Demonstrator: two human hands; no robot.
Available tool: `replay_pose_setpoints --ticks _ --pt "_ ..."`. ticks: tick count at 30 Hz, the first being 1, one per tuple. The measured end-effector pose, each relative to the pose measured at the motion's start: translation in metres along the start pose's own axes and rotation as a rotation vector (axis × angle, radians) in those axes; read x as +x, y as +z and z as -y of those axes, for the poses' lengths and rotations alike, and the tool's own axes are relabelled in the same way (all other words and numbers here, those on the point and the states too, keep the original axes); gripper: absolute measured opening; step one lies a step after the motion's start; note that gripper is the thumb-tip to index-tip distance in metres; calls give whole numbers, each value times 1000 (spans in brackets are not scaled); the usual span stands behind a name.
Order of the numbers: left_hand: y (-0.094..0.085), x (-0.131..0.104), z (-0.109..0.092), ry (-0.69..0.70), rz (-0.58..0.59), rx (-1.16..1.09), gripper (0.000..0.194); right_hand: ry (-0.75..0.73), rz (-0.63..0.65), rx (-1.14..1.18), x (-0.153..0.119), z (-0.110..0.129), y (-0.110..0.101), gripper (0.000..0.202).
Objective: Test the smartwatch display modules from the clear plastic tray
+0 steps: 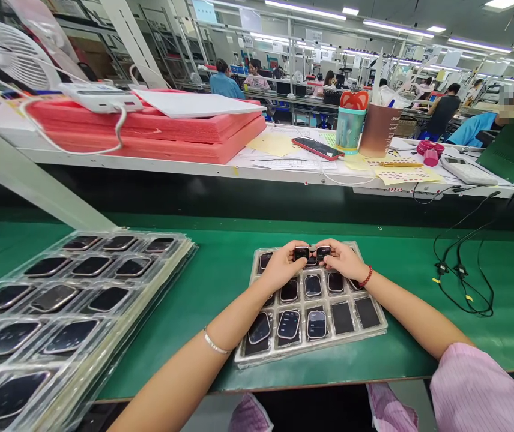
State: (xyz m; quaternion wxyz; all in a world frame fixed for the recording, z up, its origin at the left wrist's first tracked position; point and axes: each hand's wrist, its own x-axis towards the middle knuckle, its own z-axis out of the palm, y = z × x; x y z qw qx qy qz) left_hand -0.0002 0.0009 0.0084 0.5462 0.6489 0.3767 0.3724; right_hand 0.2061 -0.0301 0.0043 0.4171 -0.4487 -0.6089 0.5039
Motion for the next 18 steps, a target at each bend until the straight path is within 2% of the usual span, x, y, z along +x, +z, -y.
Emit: replay_pose_setpoints --ticks 3,8,11,15,18 --pt "-1 1 2 -10 -2 10 29 19 15 7 1 -2 0 35" --pt "2 4 9 36 -44 29 43 -34 4 -32 -2 -2 -2 41" --pt "2 4 12 58 -42 52 45 -5 21 -33 -3 -4 -4 39" --pt "3 2 10 68 -48 66 41 -17 38 -26 -4 -3 -4 40" --pt "3 0 8 45 -24 31 30 -46 41 -25 -5 0 -3 41"
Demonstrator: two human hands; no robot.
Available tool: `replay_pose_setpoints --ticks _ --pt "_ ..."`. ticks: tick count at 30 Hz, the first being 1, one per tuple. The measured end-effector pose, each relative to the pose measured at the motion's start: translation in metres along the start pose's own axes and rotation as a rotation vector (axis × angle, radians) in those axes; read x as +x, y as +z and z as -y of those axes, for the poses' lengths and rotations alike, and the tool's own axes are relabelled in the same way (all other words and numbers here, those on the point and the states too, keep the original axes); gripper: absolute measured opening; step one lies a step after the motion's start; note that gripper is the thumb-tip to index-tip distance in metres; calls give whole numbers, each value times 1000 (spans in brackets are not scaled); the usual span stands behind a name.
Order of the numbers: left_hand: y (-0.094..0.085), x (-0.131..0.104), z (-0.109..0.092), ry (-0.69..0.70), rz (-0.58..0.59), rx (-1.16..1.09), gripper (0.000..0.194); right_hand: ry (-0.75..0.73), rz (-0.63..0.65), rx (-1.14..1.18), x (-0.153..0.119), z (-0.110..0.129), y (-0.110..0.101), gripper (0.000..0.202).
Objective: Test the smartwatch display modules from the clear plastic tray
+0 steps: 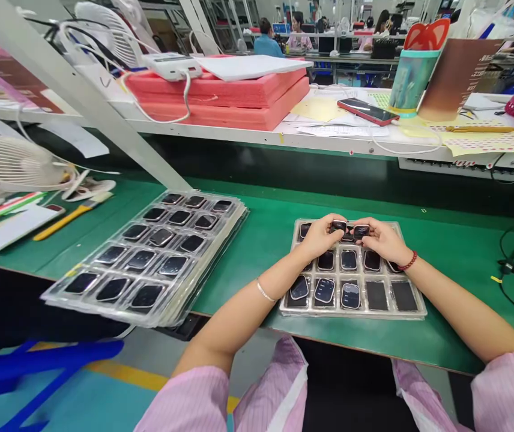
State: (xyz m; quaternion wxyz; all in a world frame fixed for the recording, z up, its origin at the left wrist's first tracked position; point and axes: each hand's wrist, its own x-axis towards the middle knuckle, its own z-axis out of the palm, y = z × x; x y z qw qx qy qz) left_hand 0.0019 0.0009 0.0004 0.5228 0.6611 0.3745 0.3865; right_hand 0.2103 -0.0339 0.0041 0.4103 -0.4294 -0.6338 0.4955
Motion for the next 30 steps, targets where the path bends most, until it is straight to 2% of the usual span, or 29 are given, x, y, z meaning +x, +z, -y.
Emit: replay_pose_setpoints --ticks 2,8,14,20,26,30 --pt "0 0 1 -2 8 -36 28 -6 6 -1 0 1 0 41" --pt "1 2 6 45 -20 -29 45 24 4 -3 0 0 -1 36" --pt "0 -1 1 7 6 -39 31 -24 25 14 -1 2 1 39" --pt "0 -1 -1 16 0 -26 49 32 11 5 0 0 0 39" --pt "-1 -2 -2 -25 18 -55 39 -4 18 7 -1 3 0 40" --pt "0 0 1 -24 16 -111 50 45 13 6 -1 2 -1 37"
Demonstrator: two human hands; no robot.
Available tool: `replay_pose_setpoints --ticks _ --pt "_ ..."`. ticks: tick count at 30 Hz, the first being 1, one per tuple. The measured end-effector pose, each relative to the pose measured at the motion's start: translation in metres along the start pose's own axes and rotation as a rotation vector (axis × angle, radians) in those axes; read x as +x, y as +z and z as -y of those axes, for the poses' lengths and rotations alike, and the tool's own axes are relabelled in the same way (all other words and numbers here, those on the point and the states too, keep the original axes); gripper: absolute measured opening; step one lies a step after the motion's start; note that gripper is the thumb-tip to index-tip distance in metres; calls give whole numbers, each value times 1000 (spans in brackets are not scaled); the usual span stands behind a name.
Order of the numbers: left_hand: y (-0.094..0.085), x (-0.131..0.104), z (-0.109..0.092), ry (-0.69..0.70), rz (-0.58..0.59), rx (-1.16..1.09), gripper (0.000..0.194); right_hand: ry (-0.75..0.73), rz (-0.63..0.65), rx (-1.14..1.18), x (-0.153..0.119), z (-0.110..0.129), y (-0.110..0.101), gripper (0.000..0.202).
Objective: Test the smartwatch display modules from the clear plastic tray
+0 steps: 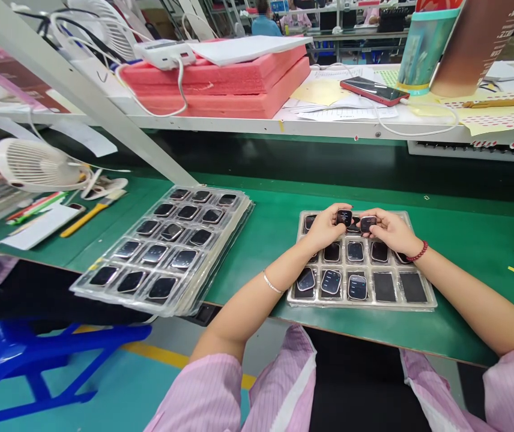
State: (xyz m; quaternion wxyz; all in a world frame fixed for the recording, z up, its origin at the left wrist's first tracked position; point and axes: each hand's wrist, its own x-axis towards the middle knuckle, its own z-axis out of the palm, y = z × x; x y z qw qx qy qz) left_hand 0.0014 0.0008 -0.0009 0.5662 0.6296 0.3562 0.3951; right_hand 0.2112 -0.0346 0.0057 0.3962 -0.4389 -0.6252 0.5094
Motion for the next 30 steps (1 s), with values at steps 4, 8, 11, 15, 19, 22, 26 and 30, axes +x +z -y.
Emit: replay_pose_setpoints --ticks 4,8,11,15,19,22,26,30 --pt "0 1 2 6 -9 8 57 1 -12 -12 1 -1 -1 39" --pt "0 0 0 -3 -17 24 50 -60 8 -21 0 1 -1 40" --pt "1 -2 -3 -5 -1 7 35 -41 6 -30 0 1 -1 35" --pt "1 0 -1 -12 20 -13 28 -10 7 -33 1 1 -2 36" --pt "0 1 2 35 -11 21 44 -63 28 3 1 1 0 42" --pt "1 0 0 43 -18 53 41 -81 28 2 0 1 0 41" --pt "1 -2 -6 -35 15 -28 33 -14 0 -9 2 -1 -2 37" --pt "0 0 -7 -87 2 -75 50 23 -24 39 3 0 -4 39"
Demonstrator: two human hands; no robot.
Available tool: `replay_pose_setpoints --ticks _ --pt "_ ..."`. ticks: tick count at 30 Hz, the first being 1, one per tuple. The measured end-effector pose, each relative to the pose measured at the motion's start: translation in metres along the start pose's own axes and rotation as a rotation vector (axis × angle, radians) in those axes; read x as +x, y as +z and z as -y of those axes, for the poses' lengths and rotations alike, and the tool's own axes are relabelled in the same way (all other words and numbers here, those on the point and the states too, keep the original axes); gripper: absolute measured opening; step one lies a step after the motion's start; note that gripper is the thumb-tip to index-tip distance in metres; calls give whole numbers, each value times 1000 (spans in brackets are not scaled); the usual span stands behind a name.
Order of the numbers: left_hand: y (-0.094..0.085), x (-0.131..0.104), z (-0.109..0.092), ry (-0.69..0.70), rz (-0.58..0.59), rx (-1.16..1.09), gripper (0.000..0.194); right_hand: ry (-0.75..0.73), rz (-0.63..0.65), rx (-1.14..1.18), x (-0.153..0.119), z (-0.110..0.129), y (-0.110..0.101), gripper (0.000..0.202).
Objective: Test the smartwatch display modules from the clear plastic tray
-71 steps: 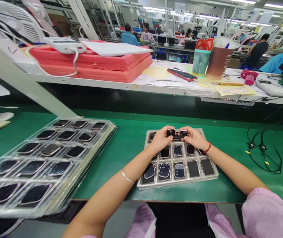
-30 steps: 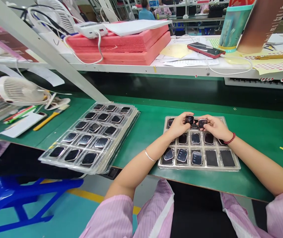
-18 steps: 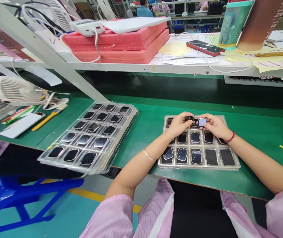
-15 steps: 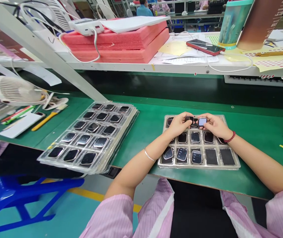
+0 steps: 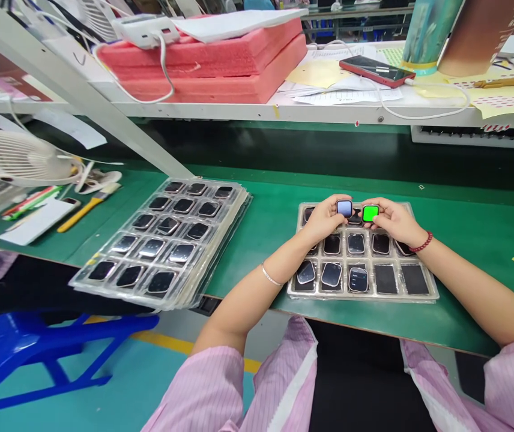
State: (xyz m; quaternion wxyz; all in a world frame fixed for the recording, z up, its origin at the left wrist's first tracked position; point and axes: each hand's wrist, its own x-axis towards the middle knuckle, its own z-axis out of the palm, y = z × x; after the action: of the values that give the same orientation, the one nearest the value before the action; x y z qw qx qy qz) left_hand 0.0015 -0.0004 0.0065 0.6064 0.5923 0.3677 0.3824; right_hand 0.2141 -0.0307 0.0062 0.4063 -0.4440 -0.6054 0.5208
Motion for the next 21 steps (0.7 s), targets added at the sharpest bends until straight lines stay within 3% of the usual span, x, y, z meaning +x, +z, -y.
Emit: replay_pose_setpoints --ticks 21 --pt "-4 0 8 98 37 38 51 -8 -19 -78 -2 5 1 38"
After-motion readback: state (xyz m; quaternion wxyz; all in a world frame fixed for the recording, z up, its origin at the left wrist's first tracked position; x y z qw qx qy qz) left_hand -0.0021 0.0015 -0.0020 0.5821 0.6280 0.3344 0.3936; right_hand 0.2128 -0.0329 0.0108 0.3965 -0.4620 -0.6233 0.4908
